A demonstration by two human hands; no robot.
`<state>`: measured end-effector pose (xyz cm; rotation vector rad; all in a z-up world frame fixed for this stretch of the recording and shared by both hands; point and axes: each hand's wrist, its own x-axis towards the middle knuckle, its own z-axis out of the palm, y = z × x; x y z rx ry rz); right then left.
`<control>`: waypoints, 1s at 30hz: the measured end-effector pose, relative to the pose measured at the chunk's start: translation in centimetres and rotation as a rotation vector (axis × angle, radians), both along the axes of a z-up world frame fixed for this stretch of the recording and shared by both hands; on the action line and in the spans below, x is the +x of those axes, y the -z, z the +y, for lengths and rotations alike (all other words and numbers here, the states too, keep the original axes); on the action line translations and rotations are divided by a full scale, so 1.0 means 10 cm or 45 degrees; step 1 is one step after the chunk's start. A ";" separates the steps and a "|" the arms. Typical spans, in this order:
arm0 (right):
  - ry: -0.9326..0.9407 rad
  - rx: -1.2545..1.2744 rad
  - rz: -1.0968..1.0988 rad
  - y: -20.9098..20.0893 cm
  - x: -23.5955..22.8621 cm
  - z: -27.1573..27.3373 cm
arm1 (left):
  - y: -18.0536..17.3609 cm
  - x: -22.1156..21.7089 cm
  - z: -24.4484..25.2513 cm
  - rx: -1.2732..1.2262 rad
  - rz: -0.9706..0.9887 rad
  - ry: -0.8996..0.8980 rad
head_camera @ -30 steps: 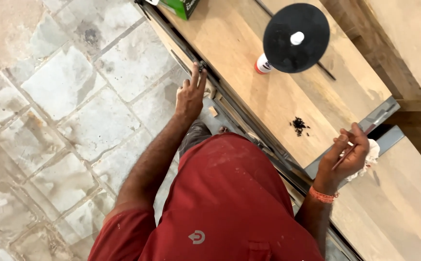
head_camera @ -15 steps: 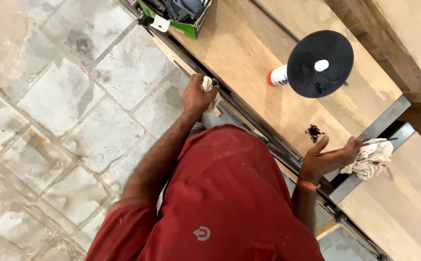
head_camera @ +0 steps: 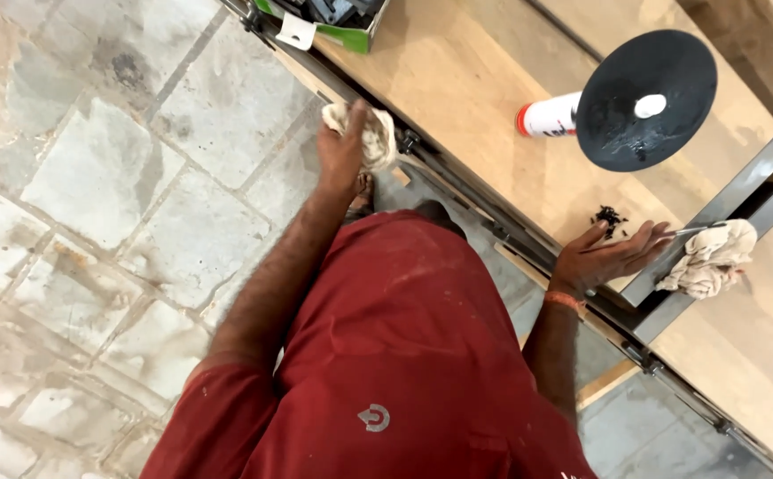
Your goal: Wiping wood furniture components and organizing hardware in a workshop.
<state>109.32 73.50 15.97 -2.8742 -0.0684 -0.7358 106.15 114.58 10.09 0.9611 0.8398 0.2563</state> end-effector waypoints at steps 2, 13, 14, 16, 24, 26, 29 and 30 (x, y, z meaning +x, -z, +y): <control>-0.002 0.010 -0.021 -0.01 0.02 0.03 | -0.11 0.05 0.00 0.116 -0.260 -0.167; 0.062 -0.040 -0.055 -0.03 0.14 -0.03 | -0.28 -0.01 -0.14 1.697 -0.237 0.877; 0.078 -0.052 -0.069 -0.04 0.18 -0.06 | -0.28 -0.04 -0.12 1.824 -0.244 0.982; 0.080 -0.049 -0.087 -0.05 0.27 -0.09 | -0.50 -0.06 -0.06 1.901 -0.346 0.977; 0.091 -0.048 -0.098 -0.05 0.30 -0.04 | -0.43 -0.03 0.00 1.989 -0.388 1.094; 0.115 -0.045 -0.085 -0.07 0.31 -0.01 | -0.40 -0.02 -0.03 1.720 -0.263 1.081; 0.127 -0.037 -0.077 -0.09 0.30 0.01 | -0.42 -0.01 -0.01 1.526 -0.208 0.975; 0.116 -0.035 -0.084 -0.08 0.30 0.01 | -0.44 0.00 -0.01 1.530 -0.206 0.961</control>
